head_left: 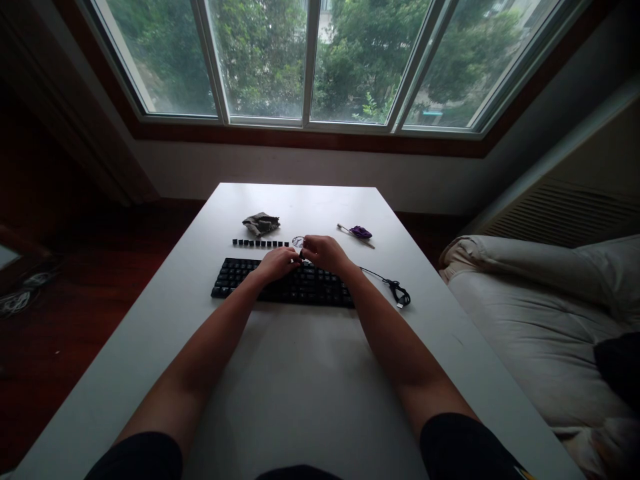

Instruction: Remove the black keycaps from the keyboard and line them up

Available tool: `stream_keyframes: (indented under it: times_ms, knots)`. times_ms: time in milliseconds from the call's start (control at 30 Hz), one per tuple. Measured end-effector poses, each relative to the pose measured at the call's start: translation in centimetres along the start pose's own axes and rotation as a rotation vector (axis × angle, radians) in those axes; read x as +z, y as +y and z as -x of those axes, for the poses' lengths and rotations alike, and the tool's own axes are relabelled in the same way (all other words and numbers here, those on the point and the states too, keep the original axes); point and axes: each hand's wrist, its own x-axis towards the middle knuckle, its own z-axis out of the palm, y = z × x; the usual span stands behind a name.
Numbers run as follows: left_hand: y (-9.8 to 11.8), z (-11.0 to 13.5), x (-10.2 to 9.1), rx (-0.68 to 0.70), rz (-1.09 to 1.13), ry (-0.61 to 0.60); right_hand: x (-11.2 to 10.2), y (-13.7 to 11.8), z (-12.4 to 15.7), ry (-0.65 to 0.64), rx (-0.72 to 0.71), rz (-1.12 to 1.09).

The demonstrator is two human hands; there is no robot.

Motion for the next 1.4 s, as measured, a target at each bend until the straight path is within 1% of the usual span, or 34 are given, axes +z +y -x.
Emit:
stream_keyframes:
  times_ms: [100,233,400,567,733,867,933,1000,1067,1200,1300,1400]
  knots:
    - [0.0,0.0,-0.1,-0.002,0.01,-0.001,-0.2,0.5,0.1,-0.029,-0.022,-0.038]
    - [0.3,0.0,-0.2,-0.01,0.007,-0.01,-0.8,1.3,0.3,-0.096,0.0,-0.124]
    - [0.4,0.1,-0.6,0.028,0.004,-0.022,-1.3,1.8,0.4,-0.156,-0.021,-0.219]
    - [0.4,0.1,-0.6,0.013,0.023,-0.039,-1.6,2.2,0.5,-0.174,0.056,-0.32]
    - [0.5,0.1,-0.3,-0.017,0.015,-0.022,-1.6,3.1,0.6,-0.205,0.088,-0.433]
    - [0.8,0.1,-0.4,-0.023,0.018,-0.011,-1.6,4.3,0.5,-0.252,0.189,-0.597]
    - [1.0,0.0,-0.4,-0.036,0.019,-0.007,-1.6,4.7,0.5,-0.248,0.227,-0.653]
    - [1.1,-0.1,-0.4,-0.051,0.033,0.009,-1.7,4.8,0.4,-0.213,0.234,-0.681]
    - [1.2,-0.2,-0.3,-0.069,0.066,0.04,-1.7,4.7,0.3,-0.18,0.214,-0.697]
    - [1.3,-0.3,-0.2,-0.084,0.149,0.094,-1.9,4.4,0.2,-0.154,0.176,-0.717]
    - [1.3,-0.4,-0.3,-0.047,0.256,0.098,-2.2,4.3,0.2,-0.136,0.169,-0.737]
    - [1.2,-0.4,-0.7,-0.04,0.427,0.067,-3.0,3.9,0.2,-0.12,0.191,-0.792]
